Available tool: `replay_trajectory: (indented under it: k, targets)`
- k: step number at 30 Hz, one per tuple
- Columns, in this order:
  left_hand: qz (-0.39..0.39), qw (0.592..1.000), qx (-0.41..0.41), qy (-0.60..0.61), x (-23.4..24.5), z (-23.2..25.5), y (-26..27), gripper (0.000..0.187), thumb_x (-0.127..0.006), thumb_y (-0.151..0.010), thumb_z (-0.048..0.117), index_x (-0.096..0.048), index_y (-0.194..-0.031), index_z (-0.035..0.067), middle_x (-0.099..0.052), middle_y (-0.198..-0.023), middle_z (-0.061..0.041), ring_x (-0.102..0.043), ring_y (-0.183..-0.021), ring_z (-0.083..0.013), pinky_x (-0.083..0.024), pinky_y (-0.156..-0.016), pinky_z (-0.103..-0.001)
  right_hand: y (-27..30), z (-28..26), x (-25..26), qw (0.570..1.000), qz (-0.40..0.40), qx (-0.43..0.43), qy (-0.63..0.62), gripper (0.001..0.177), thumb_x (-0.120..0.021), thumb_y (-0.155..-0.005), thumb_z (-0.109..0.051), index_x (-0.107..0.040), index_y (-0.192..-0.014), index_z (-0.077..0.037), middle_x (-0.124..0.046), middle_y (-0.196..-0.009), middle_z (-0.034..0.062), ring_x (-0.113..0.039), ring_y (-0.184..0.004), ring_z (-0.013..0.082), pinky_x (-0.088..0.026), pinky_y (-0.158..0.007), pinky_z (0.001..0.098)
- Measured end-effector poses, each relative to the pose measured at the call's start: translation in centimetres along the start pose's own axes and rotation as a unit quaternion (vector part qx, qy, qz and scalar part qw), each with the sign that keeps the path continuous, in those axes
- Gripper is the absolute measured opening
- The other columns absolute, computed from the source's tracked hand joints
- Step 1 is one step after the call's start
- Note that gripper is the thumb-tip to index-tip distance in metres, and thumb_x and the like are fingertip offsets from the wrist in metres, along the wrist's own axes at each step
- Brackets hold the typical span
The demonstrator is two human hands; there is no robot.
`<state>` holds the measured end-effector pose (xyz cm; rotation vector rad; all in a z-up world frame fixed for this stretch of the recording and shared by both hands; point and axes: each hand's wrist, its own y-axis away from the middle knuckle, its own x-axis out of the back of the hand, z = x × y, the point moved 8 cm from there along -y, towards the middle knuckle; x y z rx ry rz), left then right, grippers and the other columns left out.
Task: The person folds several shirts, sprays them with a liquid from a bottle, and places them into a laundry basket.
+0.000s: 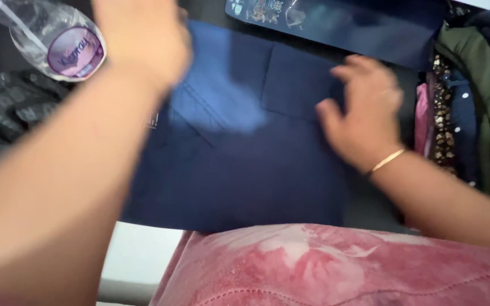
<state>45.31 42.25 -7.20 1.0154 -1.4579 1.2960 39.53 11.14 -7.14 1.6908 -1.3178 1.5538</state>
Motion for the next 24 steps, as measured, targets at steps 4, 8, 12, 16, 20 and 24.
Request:
replay_trajectory:
  k: [4,8,12,16,20,24]
  targets:
    - [0.076,0.974,-0.124,0.172,2.5,10.5,5.4,0.055,-0.069,-0.084,0.044,-0.069,-0.127,0.010,-0.060,-0.135,-0.012,-0.051,-0.126,-0.0333,-0.039,-0.101,-0.054,1.6,-6.9,-3.3,0.990,-0.039,0.070,-0.118,0.072,-0.068,-0.096,-0.031,-0.040,-0.155,-0.001,-0.033,-0.165,0.0242,-0.029,-0.154,0.0459,-0.023,-0.123,0.0588]
    - [-0.048,0.963,-0.155,0.215,-0.1,9.8,5.8,0.077,-0.066,-0.086,0.058,-0.053,-0.146,0.011,-0.042,-0.157,-0.013,-0.035,-0.147,-0.0315,-0.024,-0.119,-0.053,0.2,-5.1,-6.1,0.994,-0.110,-0.002,-0.017,0.083,-0.067,-0.092,-0.044,-0.035,-0.158,-0.006,-0.028,-0.167,0.0179,-0.023,-0.155,0.0382,-0.014,-0.122,0.0600]
    - [-0.167,0.970,-0.093,0.152,-2.7,4.0,4.6,0.088,-0.064,-0.083,0.065,-0.047,-0.152,0.013,-0.036,-0.164,-0.011,-0.029,-0.150,-0.0306,-0.024,-0.120,-0.049,0.7,0.2,-5.9,0.991,-0.125,-0.055,0.004,0.085,-0.062,-0.095,-0.048,-0.029,-0.161,-0.005,-0.022,-0.170,0.0169,-0.019,-0.158,0.0370,-0.012,-0.124,0.0570]
    - [-0.116,0.978,-0.047,0.167,-3.3,-0.1,3.9,0.098,-0.063,-0.084,0.070,-0.039,-0.155,0.007,-0.029,-0.164,-0.015,-0.022,-0.151,-0.0328,-0.020,-0.120,-0.052,1.7,3.9,-4.5,0.987,-0.102,-0.121,0.022,0.089,-0.060,-0.097,-0.048,-0.024,-0.162,0.000,-0.017,-0.170,0.0210,-0.012,-0.157,0.0389,-0.012,-0.124,0.0566]
    - [-0.100,0.994,0.029,0.044,-2.3,-1.0,3.3,0.109,-0.060,-0.081,0.080,-0.032,-0.151,0.001,-0.025,-0.165,-0.018,-0.016,-0.153,-0.0373,-0.019,-0.112,-0.056,2.9,3.8,-2.7,0.978,-0.099,-0.181,0.024,0.084,-0.056,-0.102,-0.042,-0.020,-0.162,0.004,-0.011,-0.172,0.0256,-0.004,-0.158,0.0431,-0.009,-0.124,0.0588]
    - [-0.018,0.997,-0.005,0.078,3.0,0.6,7.4,0.088,-0.059,-0.095,0.066,-0.043,-0.153,0.002,-0.033,-0.162,-0.020,-0.021,-0.152,-0.0397,-0.022,-0.118,-0.060,6.1,-3.9,-2.0,0.992,-0.056,-0.111,0.002,0.090,-0.059,-0.099,-0.039,-0.018,-0.159,0.012,-0.009,-0.169,0.0350,-0.004,-0.157,0.0502,-0.010,-0.124,0.0603]
